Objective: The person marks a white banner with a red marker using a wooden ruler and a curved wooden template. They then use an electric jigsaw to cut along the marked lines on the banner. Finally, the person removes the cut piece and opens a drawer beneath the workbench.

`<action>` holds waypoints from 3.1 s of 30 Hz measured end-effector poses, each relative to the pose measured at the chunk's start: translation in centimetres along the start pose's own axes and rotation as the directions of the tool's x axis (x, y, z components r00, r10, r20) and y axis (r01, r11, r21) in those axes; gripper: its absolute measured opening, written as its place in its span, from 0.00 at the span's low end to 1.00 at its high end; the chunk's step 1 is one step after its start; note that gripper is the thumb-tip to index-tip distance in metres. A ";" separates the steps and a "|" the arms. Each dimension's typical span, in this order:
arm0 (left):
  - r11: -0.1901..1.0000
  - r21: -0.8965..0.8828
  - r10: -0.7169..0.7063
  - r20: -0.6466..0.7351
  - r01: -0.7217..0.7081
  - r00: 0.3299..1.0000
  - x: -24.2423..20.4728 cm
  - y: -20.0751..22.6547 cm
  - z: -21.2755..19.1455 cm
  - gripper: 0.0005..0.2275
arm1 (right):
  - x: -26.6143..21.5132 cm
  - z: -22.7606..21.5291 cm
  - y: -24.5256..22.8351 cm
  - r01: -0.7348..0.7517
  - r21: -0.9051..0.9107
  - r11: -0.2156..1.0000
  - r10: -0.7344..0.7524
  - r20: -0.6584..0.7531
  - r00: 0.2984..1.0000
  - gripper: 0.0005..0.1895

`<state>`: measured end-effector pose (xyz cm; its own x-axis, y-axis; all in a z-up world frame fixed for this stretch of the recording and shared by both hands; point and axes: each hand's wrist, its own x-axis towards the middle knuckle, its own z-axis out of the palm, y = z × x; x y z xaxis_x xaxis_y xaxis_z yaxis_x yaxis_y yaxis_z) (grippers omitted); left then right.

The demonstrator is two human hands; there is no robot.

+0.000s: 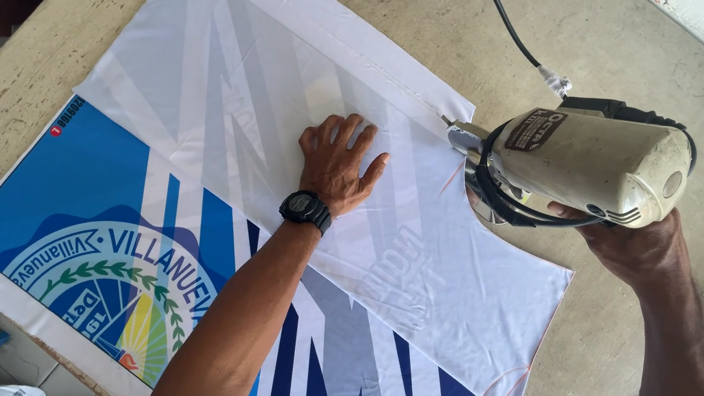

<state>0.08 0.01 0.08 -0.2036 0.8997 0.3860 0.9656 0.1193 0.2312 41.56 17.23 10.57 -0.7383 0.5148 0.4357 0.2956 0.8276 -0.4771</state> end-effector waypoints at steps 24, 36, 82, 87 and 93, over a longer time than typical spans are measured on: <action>1.000 0.024 -0.018 0.010 0.017 1.000 0.0 0.2 -0.1 0.18 | 3.5 4.1 2.6 0.252 -0.282 0.926 -0.245 0.060 0.968 0.24; 0.998 0.048 -0.030 0.012 0.030 0.999 0.0 0.3 -0.4 0.23 | 8.8 5.3 -2.6 -0.016 -0.004 1.000 0.017 0.070 0.997 0.23; 0.994 0.022 -0.105 -0.070 0.107 0.992 -0.1 0.7 -1.2 0.27 | 20.2 14.0 -4.7 -0.010 0.067 0.998 0.003 0.108 0.994 0.16; 0.995 -0.018 -0.103 -0.079 0.102 0.991 0.0 0.6 -1.3 0.27 | 22.1 14.5 -6.6 -0.094 0.070 0.993 0.083 0.150 0.985 0.16; 0.992 -0.059 -0.117 -0.047 0.114 0.992 -0.1 0.7 -0.9 0.27 | 23.8 15.7 -7.6 -0.090 0.120 0.989 0.069 0.164 0.984 0.15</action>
<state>0.57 -0.37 1.04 -0.3228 0.8589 0.3977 0.9247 0.1965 0.3262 12.19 19.67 12.56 -0.8056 0.5273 0.2701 0.2857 0.7452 -0.6026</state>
